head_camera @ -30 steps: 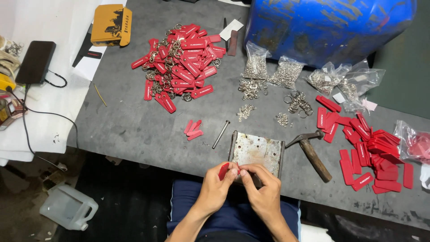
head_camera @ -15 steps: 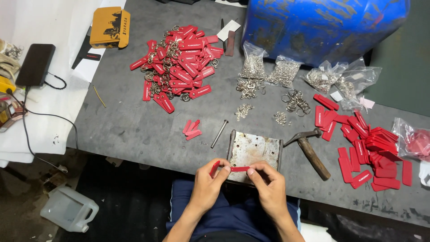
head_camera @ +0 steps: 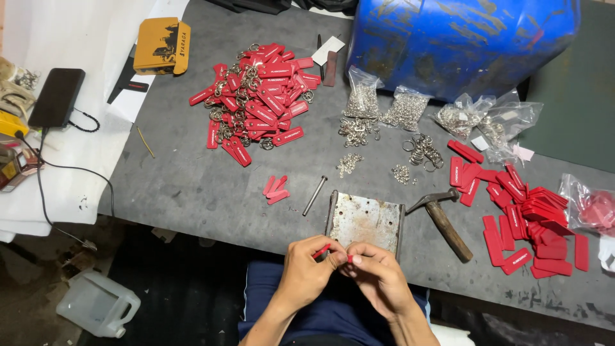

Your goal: Assembling red leather key tags by inserting metal hardware and securing it with a hammer on a metal jig

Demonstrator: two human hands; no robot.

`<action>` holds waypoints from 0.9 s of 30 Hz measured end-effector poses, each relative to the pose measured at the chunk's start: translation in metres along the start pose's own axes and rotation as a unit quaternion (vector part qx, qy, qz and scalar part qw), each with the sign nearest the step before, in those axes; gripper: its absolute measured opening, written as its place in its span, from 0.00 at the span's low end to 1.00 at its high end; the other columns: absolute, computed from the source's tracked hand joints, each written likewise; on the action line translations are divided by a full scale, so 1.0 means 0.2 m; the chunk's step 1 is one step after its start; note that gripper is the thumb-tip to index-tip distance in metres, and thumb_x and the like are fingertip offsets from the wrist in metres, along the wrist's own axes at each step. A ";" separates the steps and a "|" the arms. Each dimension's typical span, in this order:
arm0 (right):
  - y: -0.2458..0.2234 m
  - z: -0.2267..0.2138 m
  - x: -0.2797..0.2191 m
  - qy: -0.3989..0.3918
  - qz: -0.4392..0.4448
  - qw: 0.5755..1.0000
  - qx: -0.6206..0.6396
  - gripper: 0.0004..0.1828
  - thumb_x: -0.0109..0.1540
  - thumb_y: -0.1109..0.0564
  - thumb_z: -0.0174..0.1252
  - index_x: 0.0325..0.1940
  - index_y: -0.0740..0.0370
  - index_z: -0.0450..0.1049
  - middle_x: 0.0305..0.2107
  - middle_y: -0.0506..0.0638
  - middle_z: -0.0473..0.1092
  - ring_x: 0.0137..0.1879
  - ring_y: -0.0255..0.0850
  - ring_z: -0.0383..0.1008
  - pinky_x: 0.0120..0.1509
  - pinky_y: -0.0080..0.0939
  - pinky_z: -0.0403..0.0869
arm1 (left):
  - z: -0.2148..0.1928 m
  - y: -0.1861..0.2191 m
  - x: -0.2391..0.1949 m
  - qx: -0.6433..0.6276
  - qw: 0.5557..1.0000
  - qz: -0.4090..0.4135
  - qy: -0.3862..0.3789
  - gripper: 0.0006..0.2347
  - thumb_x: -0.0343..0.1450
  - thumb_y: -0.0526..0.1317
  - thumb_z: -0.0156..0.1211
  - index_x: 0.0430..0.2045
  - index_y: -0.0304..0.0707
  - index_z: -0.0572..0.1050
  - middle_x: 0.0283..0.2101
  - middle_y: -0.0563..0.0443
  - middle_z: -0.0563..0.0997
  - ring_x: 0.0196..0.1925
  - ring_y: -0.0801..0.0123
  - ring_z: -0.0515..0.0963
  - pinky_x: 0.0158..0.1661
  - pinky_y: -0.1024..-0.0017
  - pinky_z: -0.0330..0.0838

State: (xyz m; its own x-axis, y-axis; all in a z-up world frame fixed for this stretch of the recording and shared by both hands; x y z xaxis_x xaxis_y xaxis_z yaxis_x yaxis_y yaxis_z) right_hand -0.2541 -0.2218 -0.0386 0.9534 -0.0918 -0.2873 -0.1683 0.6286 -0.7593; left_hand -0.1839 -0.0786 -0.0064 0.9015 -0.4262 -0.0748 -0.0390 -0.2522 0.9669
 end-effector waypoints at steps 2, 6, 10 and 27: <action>0.03 -0.03 0.01 0.007 0.056 0.998 0.029 0.07 0.59 0.64 0.62 0.31 0.73 0.73 0.25 0.56 0.67 0.34 0.42 0.64 0.41 0.40 0.63 | 0.00 0.02 -0.01 -0.042 0.998 0.050 0.018 0.02 0.67 0.38 0.70 0.23 0.43 0.83 0.26 0.57 0.84 0.29 0.75 0.79 0.34 0.74 0.71; 0.02 -0.04 0.00 0.087 -0.001 0.985 -0.147 0.06 0.61 0.59 0.65 0.35 0.66 0.79 0.25 0.49 0.72 0.33 0.34 0.67 0.40 0.33 0.65 | 0.00 0.06 -0.01 -0.079 0.993 0.084 -0.004 0.04 0.70 0.36 0.66 0.25 0.38 0.81 0.29 0.54 0.83 0.31 0.72 0.80 0.36 0.74 0.72; -0.07 0.05 -0.05 0.151 -0.139 0.911 -0.358 0.03 0.60 0.62 0.63 0.37 0.61 0.80 0.32 0.46 0.78 0.39 0.32 0.76 0.46 0.31 0.72 | 0.00 0.08 -0.02 -0.064 0.995 0.078 0.007 0.06 0.72 0.39 0.62 0.27 0.39 0.81 0.30 0.54 0.82 0.32 0.71 0.78 0.37 0.73 0.71; -0.28 0.24 -0.12 0.149 -0.284 0.802 -0.504 0.02 0.59 0.60 0.65 0.33 0.59 0.83 0.29 0.47 0.80 0.36 0.35 0.81 0.46 0.32 0.76 | 0.00 0.08 -0.01 -0.045 0.989 0.140 0.000 0.07 0.75 0.37 0.59 0.29 0.35 0.80 0.31 0.51 0.81 0.33 0.69 0.79 0.37 0.72 0.72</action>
State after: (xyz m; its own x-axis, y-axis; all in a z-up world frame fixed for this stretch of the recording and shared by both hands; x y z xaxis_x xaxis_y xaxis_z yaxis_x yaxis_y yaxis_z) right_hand -0.2559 -0.2172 0.0392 0.8715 -0.4168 0.2584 0.0117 -0.5090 -0.8607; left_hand -0.1869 -0.0813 0.0093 0.8607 -0.4689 0.1984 -0.2478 -0.0452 0.9678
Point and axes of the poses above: each hand's wrist, its own x-axis towards the middle knuckle, its own z-axis out of the palm, y = z × x, the point moved 5 cm from there along x, towards the middle knuckle
